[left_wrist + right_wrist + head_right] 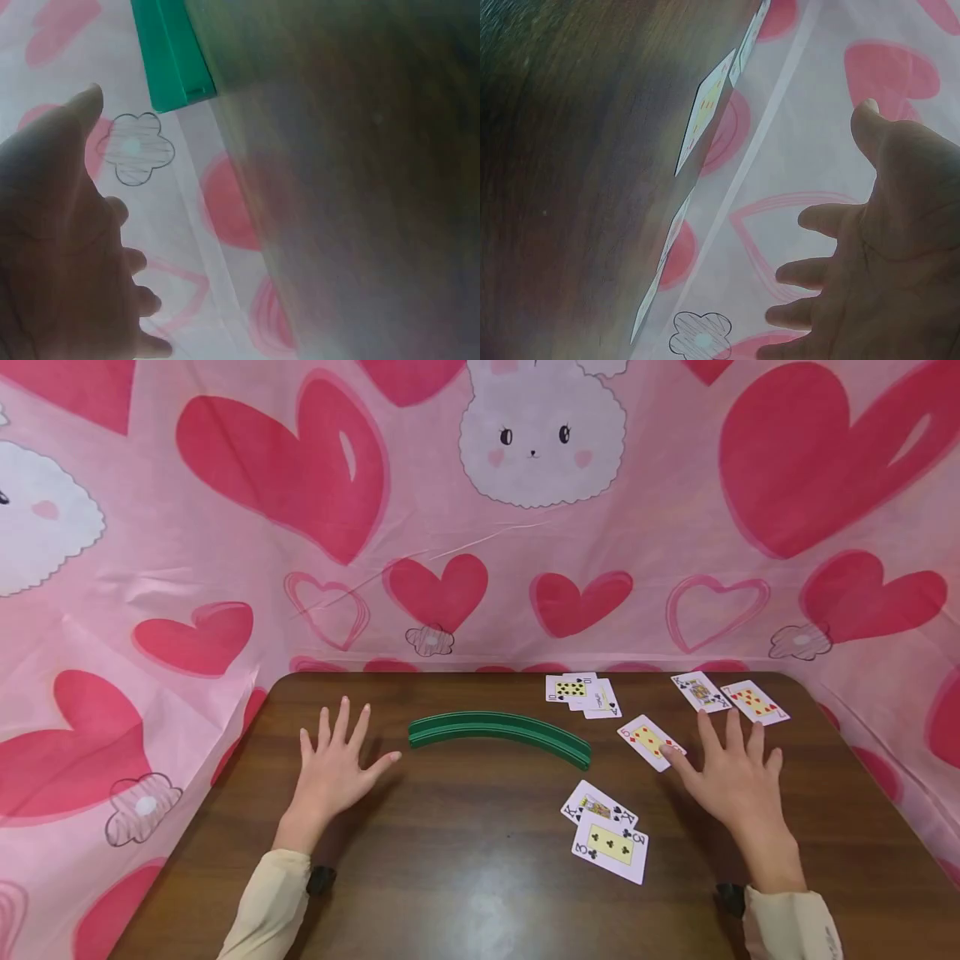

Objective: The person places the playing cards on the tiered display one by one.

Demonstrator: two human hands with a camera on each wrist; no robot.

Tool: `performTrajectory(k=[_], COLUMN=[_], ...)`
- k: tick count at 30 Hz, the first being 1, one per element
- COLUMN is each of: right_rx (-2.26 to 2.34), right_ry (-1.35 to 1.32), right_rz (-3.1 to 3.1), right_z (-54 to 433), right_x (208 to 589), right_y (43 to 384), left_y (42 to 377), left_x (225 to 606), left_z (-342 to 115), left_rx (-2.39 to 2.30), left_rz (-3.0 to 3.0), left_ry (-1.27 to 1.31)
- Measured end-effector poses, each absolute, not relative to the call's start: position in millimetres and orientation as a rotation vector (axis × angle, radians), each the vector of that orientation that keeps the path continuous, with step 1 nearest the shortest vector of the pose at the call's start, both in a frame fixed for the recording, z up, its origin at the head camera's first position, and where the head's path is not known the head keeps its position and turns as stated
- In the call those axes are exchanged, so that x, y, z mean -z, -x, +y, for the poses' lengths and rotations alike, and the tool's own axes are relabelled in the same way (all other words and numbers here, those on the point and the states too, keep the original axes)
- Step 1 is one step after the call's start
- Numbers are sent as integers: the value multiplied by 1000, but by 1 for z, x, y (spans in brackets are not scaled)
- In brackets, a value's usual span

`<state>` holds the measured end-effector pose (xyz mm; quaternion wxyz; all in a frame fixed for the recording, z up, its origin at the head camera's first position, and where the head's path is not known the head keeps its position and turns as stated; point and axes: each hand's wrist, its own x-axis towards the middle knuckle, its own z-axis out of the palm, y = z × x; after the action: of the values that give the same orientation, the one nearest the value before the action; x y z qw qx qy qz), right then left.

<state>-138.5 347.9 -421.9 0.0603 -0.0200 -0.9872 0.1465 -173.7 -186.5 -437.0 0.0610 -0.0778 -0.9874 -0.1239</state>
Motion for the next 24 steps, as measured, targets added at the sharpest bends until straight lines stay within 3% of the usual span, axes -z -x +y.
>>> performTrajectory(k=[13, 24], right_rx=[-666, -773], right_ry=[-130, -90], right_rz=[-2923, -2727], right_z=[343, 337], right_x=[417, 415], right_y=[144, 146], left_y=[173, 191], left_x=[430, 445], left_z=[-174, -157], left_rx=[1304, 1727], left_rz=[-2955, -2569], left_ry=[270, 64])
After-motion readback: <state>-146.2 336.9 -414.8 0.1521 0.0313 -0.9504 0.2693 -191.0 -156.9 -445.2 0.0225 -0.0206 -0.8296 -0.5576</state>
